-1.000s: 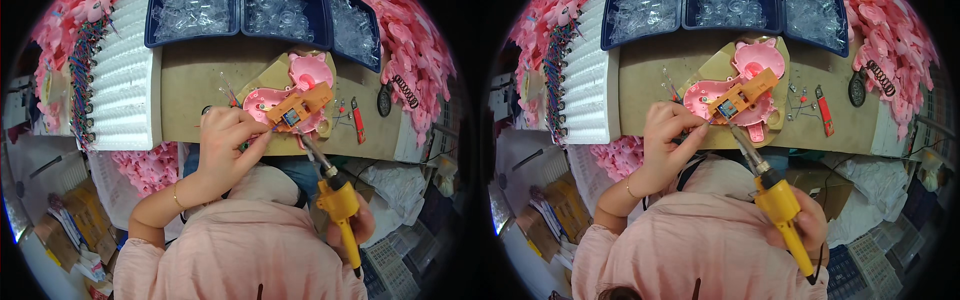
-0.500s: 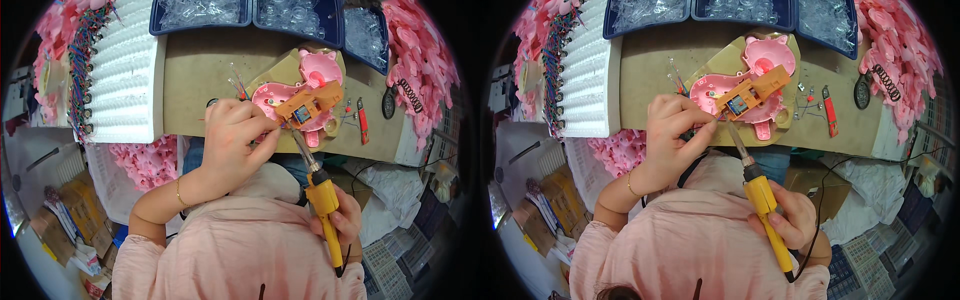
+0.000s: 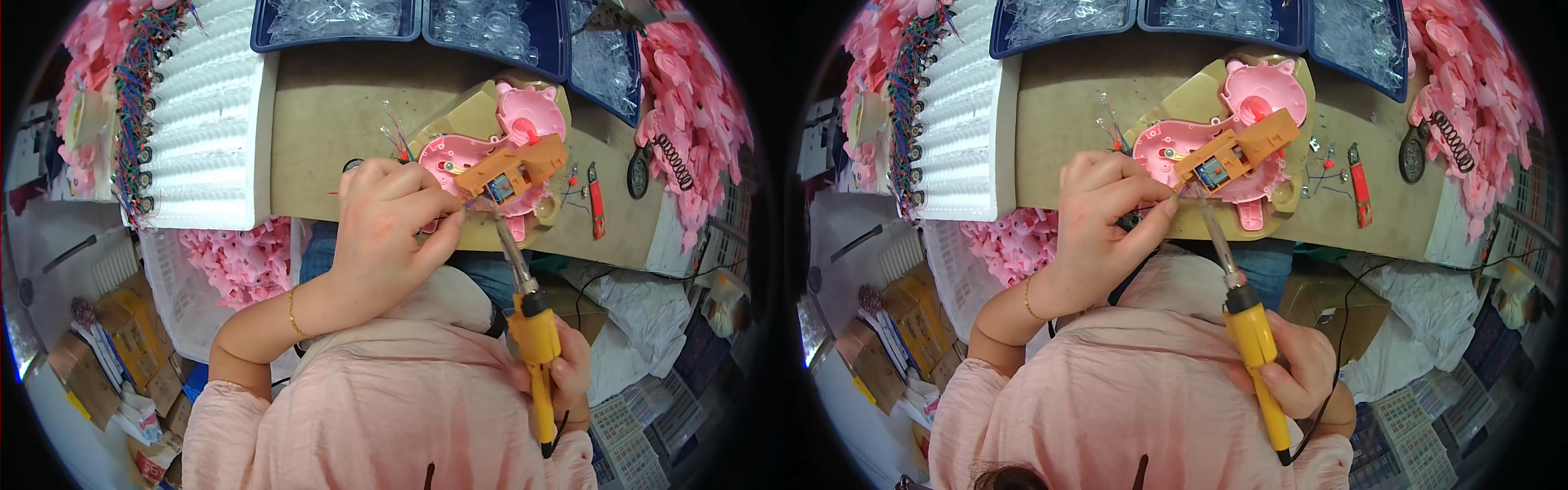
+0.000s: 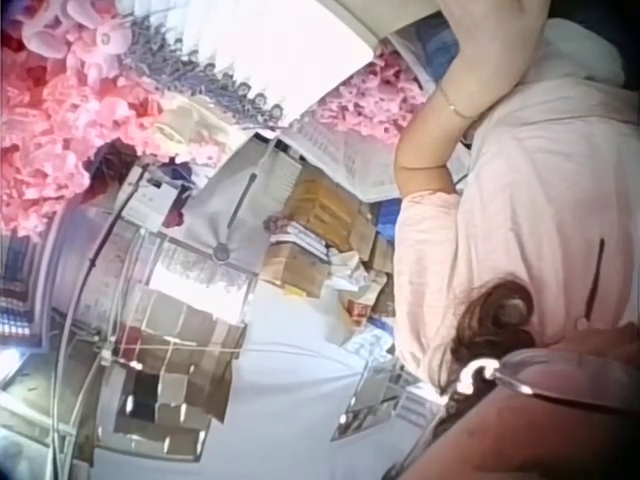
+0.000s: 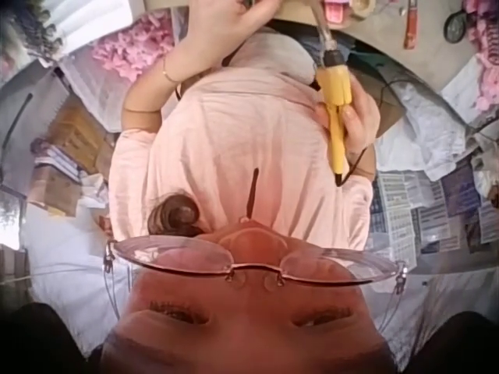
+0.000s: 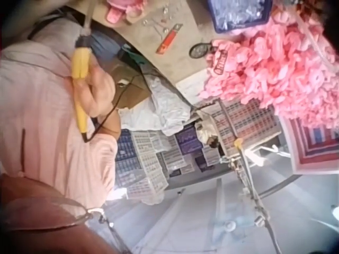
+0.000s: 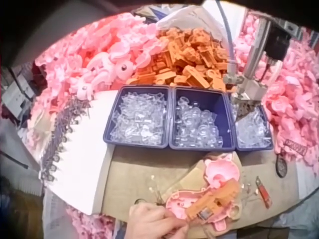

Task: Assembling the internal electronic and mechanical parts of a pink plastic toy unicorn, then securing the shell with an electric screwdriver.

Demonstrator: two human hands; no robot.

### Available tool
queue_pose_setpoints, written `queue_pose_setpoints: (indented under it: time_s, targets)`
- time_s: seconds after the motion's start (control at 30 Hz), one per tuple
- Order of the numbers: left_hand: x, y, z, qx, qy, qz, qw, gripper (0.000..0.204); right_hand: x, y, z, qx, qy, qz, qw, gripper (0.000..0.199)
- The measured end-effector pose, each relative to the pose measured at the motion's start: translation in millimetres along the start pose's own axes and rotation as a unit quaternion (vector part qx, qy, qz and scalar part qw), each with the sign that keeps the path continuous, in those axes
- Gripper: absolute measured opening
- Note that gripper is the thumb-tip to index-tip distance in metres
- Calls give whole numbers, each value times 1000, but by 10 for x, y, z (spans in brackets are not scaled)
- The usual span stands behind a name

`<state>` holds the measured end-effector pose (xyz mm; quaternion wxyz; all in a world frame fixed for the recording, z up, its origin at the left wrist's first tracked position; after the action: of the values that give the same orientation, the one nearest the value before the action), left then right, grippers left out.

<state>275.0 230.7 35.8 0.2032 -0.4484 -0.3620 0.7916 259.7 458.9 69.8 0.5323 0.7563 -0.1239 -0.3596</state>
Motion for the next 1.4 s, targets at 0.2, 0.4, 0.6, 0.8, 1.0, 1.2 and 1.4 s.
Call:
queue_pose_setpoints:
  time_s: [0.2, 0.4, 0.6, 0.8, 1.0, 1.2, 1.4]
  targets:
    - [-15, -38, 27, -5, 21, 28, 999, 6, -131, 42, -84, -61, -96, -59, 992, 57]
    - [-62, -168, -30, 136, -93, 103, 981, 17, -163, 72, -149, -132, -265, -41, 954, 56]
    - [-12, -110, 161, 27, -3, 2, 1000, 9, -253, 43, -80, -215, -213, 3, 953, 57]
    - [-26, -165, 248, 43, 13, 23, 999, 8, -246, 146, 45, -230, -177, -52, 955, 60]
    - [-43, -205, 288, 61, 37, 28, 997, 9, -226, 171, 149, -264, -186, -2, 946, 58]
    - [-36, -194, 283, 57, 57, 40, 996, 9, -205, 215, 206, -176, -206, 54, 961, 54]
    - [-23, -206, 294, 55, 52, 40, 996, 9, -186, 199, 227, -250, -235, 60, 937, 54]
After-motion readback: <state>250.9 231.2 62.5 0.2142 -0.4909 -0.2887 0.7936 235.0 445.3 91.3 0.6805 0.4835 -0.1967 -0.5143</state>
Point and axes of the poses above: each hand's wrist, its own z-axis towards the middle knuckle, its own x-axis out of the palm, y = z × x, the point moved 5 cm from there along z, towards the middle knuckle, and after that the axes turned 10 degrees about -y, right-handed, at the moved point
